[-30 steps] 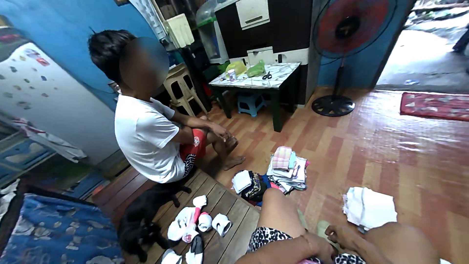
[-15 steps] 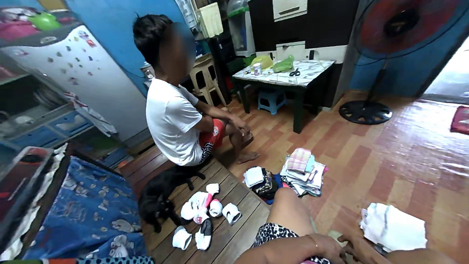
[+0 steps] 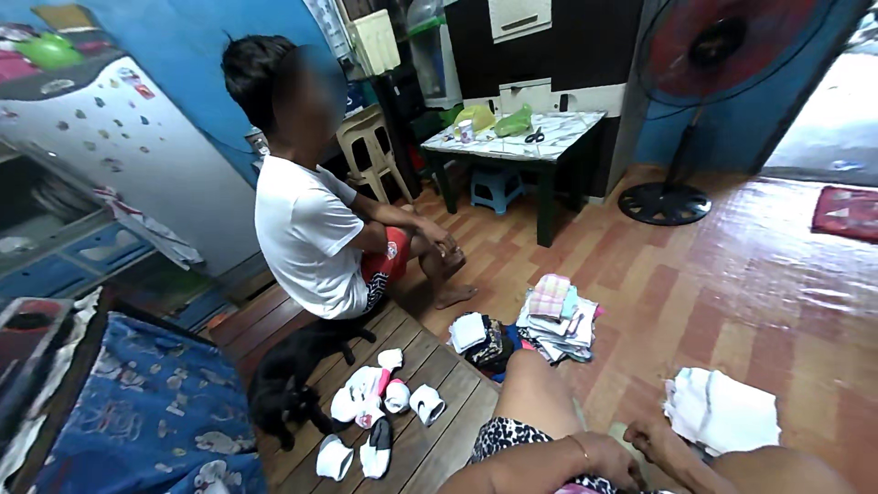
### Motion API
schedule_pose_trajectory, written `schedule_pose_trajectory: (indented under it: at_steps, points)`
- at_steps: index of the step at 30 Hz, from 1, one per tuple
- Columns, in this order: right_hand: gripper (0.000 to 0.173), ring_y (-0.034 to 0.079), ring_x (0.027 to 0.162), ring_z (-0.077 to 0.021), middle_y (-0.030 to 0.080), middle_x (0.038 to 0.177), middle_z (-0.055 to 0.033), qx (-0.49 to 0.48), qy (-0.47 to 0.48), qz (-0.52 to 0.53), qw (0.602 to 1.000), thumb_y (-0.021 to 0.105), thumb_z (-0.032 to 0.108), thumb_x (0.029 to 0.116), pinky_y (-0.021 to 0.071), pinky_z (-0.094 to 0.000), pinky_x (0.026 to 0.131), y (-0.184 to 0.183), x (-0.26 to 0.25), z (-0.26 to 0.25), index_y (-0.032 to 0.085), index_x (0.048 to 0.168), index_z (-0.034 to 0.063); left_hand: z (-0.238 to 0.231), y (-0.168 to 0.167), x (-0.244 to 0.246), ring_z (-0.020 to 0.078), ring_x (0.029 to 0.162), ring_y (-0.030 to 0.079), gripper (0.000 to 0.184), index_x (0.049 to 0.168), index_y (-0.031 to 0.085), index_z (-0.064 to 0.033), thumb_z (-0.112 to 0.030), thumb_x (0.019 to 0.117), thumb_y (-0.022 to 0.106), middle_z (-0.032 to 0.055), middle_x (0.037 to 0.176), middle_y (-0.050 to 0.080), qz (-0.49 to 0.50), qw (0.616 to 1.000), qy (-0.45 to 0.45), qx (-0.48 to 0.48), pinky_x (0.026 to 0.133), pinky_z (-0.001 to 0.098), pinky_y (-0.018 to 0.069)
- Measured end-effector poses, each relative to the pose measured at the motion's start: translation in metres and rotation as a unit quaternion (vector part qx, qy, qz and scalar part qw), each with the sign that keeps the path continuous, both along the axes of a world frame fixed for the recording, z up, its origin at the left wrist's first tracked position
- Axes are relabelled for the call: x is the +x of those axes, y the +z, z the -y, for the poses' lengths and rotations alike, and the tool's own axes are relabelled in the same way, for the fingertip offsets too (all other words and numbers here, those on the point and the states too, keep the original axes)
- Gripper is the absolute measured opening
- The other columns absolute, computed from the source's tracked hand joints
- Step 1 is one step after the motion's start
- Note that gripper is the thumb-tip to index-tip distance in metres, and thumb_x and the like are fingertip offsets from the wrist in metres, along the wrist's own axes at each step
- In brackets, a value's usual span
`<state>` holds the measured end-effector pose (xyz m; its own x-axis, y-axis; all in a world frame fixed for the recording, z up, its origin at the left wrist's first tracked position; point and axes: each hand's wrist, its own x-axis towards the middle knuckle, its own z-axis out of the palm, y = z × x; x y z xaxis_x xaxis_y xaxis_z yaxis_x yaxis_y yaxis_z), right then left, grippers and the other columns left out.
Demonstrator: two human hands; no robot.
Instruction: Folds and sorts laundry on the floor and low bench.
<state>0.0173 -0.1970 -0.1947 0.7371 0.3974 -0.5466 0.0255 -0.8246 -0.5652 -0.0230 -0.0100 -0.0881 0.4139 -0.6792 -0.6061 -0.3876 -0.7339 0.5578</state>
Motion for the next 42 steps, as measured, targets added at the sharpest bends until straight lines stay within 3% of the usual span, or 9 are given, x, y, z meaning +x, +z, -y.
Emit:
schedule_pose_trajectory:
  at_steps: [12, 20, 26, 30, 42]
  points:
    - [0.015, 0.072, 0.091, -0.0323, 0.073, 0.104, -0.0173, 0.035, 0.020, 0.005, 0.999, 0.062, 0.004, 0.0990, 0.0570, -0.0523, 0.088, 0.002, -0.001, -0.003, 0.072, 0.109, 0.0030, -0.002, -0.001, -0.001, 0.0405, 0.112, 0.066, 0.030, 0.125, 0.068, -0.0030, -0.020, 0.1009, 0.061, 0.0224, 0.116, 0.070, 0.005, 1.000, -0.007, 0.002, 0.095, 0.0640, 0.0492]
    - [0.019, 0.071, 0.094, -0.0358, 0.072, 0.107, -0.0196, 0.054, -0.001, 0.059, 0.997, 0.058, -0.001, 0.0980, 0.0561, -0.0556, 0.089, 0.012, -0.001, -0.005, 0.071, 0.112, 0.0016, 0.000, 0.003, -0.003, 0.0411, 0.110, 0.067, 0.030, 0.125, 0.068, -0.0019, -0.017, 0.0999, 0.062, 0.0229, 0.116, 0.070, 0.014, 1.000, -0.010, 0.013, 0.094, 0.0641, 0.0499]
    - [0.022, 0.071, 0.099, -0.0351, 0.072, 0.111, -0.0186, 0.056, -0.029, 0.056, 0.996, 0.056, 0.009, 0.1038, 0.0562, -0.0555, 0.092, 0.018, 0.001, -0.006, 0.069, 0.121, 0.0040, 0.011, 0.001, -0.010, 0.0423, 0.109, 0.066, 0.028, 0.121, 0.067, -0.0010, -0.017, 0.0981, 0.063, 0.0217, 0.115, 0.070, 0.074, 0.987, -0.082, 0.117, 0.087, 0.0662, 0.0505]
    - [0.023, 0.072, 0.098, -0.0332, 0.073, 0.109, -0.0164, 0.045, -0.018, 0.061, 0.997, 0.054, 0.014, 0.1056, 0.0562, -0.0546, 0.093, 0.013, 0.001, -0.005, 0.070, 0.120, 0.0062, 0.011, 0.002, -0.010, 0.0425, 0.106, 0.067, 0.027, 0.118, 0.068, 0.0005, -0.016, 0.0978, 0.063, 0.0219, 0.113, 0.070, 0.071, 0.987, -0.085, 0.115, 0.085, 0.0661, 0.0508]
    - [0.023, 0.072, 0.096, -0.0332, 0.073, 0.108, -0.0167, 0.046, -0.025, 0.075, 0.996, 0.052, 0.014, 0.1065, 0.0561, -0.0549, 0.092, 0.018, 0.001, -0.009, 0.069, 0.118, 0.0050, 0.007, 0.005, -0.008, 0.0420, 0.107, 0.067, 0.031, 0.123, 0.067, -0.0021, -0.020, 0.0982, 0.063, 0.0216, 0.114, 0.070, 0.053, 0.990, -0.069, 0.115, 0.085, 0.0656, 0.0514]
